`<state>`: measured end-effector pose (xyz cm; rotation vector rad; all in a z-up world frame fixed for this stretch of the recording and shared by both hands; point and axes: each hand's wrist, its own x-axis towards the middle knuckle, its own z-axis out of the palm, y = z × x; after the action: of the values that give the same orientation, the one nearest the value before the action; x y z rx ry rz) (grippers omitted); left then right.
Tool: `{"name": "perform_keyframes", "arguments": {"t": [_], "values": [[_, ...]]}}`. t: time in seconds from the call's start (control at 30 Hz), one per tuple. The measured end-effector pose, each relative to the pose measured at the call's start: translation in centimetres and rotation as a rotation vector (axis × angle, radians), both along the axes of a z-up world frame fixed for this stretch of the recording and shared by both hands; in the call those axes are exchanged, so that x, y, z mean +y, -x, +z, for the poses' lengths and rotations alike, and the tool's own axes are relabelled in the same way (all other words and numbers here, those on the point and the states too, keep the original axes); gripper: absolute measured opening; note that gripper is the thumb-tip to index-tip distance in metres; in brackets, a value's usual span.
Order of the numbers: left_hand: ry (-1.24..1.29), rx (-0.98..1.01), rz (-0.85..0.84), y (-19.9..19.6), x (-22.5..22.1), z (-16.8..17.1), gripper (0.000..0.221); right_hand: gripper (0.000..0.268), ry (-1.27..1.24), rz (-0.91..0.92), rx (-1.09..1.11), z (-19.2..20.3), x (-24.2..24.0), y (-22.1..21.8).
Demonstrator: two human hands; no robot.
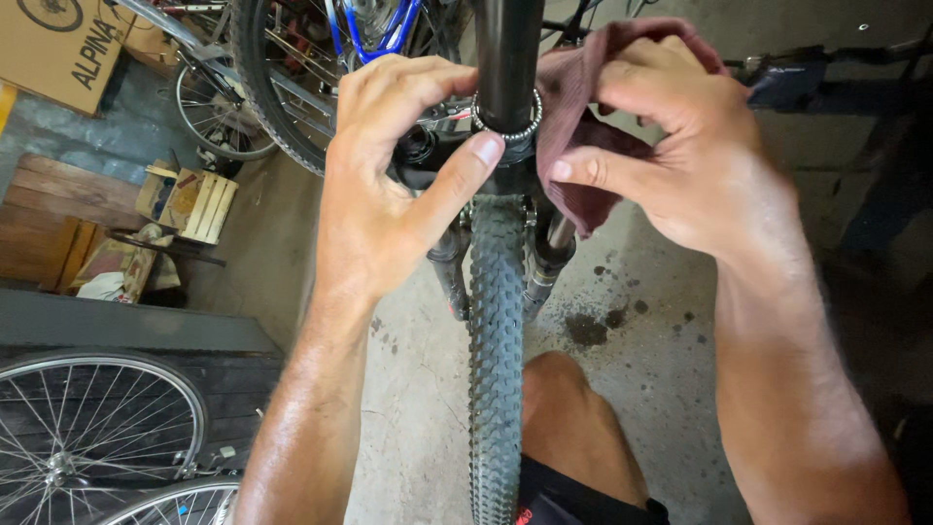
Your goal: The person cleans a bicycle by wiping the frame and components with a cloth.
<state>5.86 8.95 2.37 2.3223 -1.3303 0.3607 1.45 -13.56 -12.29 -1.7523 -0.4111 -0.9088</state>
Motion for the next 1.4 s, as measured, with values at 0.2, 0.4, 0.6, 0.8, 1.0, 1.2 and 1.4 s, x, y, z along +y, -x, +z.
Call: {"name": "perform_keyframes", "arguments": {"t": [0.2, 0.4, 0.6, 0.8, 1.0, 1.2, 1.4], "values": [[0.081, -0.058, -0.005, 0.3, -1.2, 0.1, 0.032, 0.040, 0.055, 0.028, 0.031, -0.7, 0.3, -0.7], [0.116, 0.008, -0.005, -0.1, -1.2, -0.4, 0.031, 0.048, 0.081, 0.021, 0.118, -0.3, 0.9, -0.5], [0.105, -0.012, 0.038, 0.0, -0.8, -0.7, 0.036, 0.034, -0.095, -0.026, 0.019, -0.3, 1.0, -1.3], [0.132, 0.024, 0.073, -0.3, -0.1, -1.3, 0.047, 0.027, -0.390, 0.093, -0.022, 1.1, 2.2, -1.6], [0.115, -0.011, -0.012, -0.6, 0.2, -1.6, 0.026, 0.028, -0.378, 0.083, -0.015, 1.3, 2.2, -1.5], [0.224, 0.083, -0.003, -0.6, -0.7, -1.4, 0.024, 0.029, -0.357, 0.082, -0.078, -0.2, 1.5, -1.6], [0.226, 0.130, 0.006, -0.3, -0.9, -0.7, 0.022, 0.040, -0.434, 0.141, -0.038, -3.0, 0.4, -1.1]]}}
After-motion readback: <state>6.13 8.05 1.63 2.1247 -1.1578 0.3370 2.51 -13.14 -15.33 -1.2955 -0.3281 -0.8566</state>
